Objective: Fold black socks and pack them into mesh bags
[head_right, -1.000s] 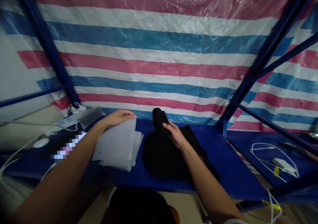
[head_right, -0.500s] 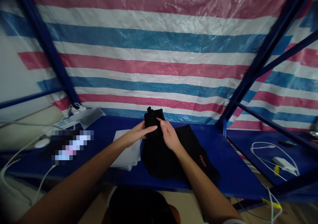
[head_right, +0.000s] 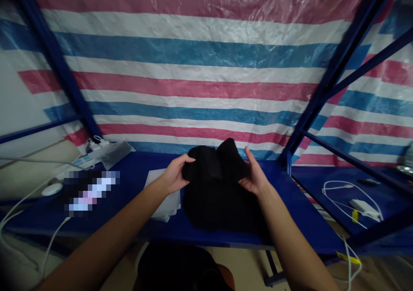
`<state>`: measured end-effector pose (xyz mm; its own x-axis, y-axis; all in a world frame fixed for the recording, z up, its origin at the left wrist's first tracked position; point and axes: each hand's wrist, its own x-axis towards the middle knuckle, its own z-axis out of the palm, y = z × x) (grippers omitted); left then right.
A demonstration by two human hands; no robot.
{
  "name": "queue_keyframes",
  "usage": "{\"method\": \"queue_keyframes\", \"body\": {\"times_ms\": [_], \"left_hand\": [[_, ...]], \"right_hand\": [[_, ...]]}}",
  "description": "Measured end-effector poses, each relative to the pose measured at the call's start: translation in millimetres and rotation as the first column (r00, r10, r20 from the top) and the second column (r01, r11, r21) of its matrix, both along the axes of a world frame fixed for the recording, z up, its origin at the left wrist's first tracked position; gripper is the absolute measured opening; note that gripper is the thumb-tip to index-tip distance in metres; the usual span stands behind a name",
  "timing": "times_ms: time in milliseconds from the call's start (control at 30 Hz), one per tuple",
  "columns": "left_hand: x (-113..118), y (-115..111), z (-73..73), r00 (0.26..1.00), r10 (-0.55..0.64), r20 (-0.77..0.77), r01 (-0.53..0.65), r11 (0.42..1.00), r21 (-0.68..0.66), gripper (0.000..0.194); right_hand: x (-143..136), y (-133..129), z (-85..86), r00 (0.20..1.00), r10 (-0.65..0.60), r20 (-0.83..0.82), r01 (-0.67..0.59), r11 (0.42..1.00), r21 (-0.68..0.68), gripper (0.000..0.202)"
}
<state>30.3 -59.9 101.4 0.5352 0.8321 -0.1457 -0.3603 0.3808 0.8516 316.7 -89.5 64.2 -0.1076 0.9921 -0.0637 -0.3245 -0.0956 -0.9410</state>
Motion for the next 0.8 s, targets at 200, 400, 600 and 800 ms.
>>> {"method": "queue_keyframes", "body": {"times_ms": [200,400,600,800], "left_hand": [[-3.8,27.9,-18.3,0.93,0.152,-0.333,-0.048,0.953,0.3,0.064],[5.6,57.4,-40.2,0.634,0.364,-0.682,0.248,0.74,0.626,0.038],[16.5,50.9,-24.8,0.586,0.598,-0.547,0.295,0.471,0.831,0.029],[0.8,-9.5,-2.2,0.768,0.374,-0.52,0.425,0.311,0.85,0.029]], "right_hand": [[68.1,11.4,-12.5,0.983,-0.172,0.061,0.175,0.983,-0.051,0.047],[94.0,38.2,-63.3,0.911,-0.279,0.303,0.286,0.958,0.021,0.049],[99.4,42.5,-71.9,0.806,-0.403,0.434,0.296,0.909,0.293,0.05],[126.2,-20.2,-24.4,0.859,-0.363,0.362,0.26,0.917,0.302,0.044]]}}
